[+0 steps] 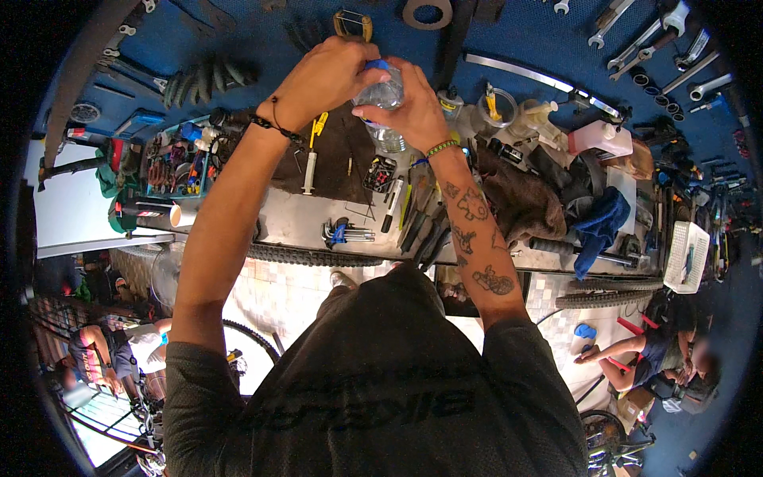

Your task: The person pours water from a plastic bottle into a syringe, then draws the liquid into the syringe and places it on the workbench. They repeat this process with a second syringe, then wipe their hands with a red cloth and place the syringes into a drawer.

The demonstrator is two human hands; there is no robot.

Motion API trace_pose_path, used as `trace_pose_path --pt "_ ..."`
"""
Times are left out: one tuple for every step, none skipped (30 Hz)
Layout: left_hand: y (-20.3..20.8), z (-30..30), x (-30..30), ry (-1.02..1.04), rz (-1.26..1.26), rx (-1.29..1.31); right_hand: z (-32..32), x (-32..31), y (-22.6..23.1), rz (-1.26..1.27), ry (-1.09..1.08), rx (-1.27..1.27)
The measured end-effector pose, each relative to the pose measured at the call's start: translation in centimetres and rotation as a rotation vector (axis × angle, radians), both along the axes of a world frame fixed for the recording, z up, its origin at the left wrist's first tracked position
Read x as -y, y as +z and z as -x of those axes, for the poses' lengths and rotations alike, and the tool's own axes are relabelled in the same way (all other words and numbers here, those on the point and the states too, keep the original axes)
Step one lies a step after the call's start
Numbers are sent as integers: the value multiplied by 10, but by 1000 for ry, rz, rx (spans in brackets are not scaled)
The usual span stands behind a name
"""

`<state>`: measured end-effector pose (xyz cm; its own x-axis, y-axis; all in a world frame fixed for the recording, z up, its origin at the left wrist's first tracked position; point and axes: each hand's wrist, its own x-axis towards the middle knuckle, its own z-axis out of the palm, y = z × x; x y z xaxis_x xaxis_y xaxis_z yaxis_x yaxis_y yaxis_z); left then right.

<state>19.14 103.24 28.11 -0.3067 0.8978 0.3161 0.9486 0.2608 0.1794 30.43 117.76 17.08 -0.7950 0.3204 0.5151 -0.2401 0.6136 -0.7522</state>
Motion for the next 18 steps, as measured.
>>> trace_pose_path --pt "-4 3 2 -34 -43 24 -1 3 2 -5 0 7" --pt "-8 6 4 -61 -64 7 -1 7 3 -11 1 14" --pt "-8 8 3 -94 -87 -10 -1 8 5 -19 -5 20" --pt "-9 9 4 -126 -110 -27 -1 6 2 -27 -21 5" --pt "-12 6 5 -87 -167 -19 1 2 -3 -36 -36 -11" --pt "-14 -1 7 -49 -217 -12 1 3 -2 -38 -51 -28" --pt "-15 -8 12 -10 -268 -6 0 5 -1 -48 -82 -57" --pt "-15 -13 20 53 -282 88 -2 6 0 -59 -113 -86" --pt "-10 -22 32 118 -295 179 -3 10 6 -67 -142 -117" --pt "-8 -31 44 176 -304 275 -4 8 7 -129 -131 -147" --pt "-12 -37 59 223 -335 353 -1 4 8 -191 -120 -177" --pt "-24 -39 74 239 -391 420 -1 3 8 -251 -112 -203" --pt "-42 -40 90 253 -449 490 -3 6 12 -283 -126 -200" --pt "-59 -42 107 266 -508 560 -3 7 13 -290 -125 -184" --pt "-76 -46 123 303 -500 615 -4 5 13 -305 -131 -168" --pt "-93 -52 143 345 -491 668 -6 7 15 -317 -133 -151" --pt "-106 -58 164 403 -417 750 -10 12 24 -373 -206 -161" --pt "-118 -67 185 458 -341 829 -15 12 31 -338 -221 -131"
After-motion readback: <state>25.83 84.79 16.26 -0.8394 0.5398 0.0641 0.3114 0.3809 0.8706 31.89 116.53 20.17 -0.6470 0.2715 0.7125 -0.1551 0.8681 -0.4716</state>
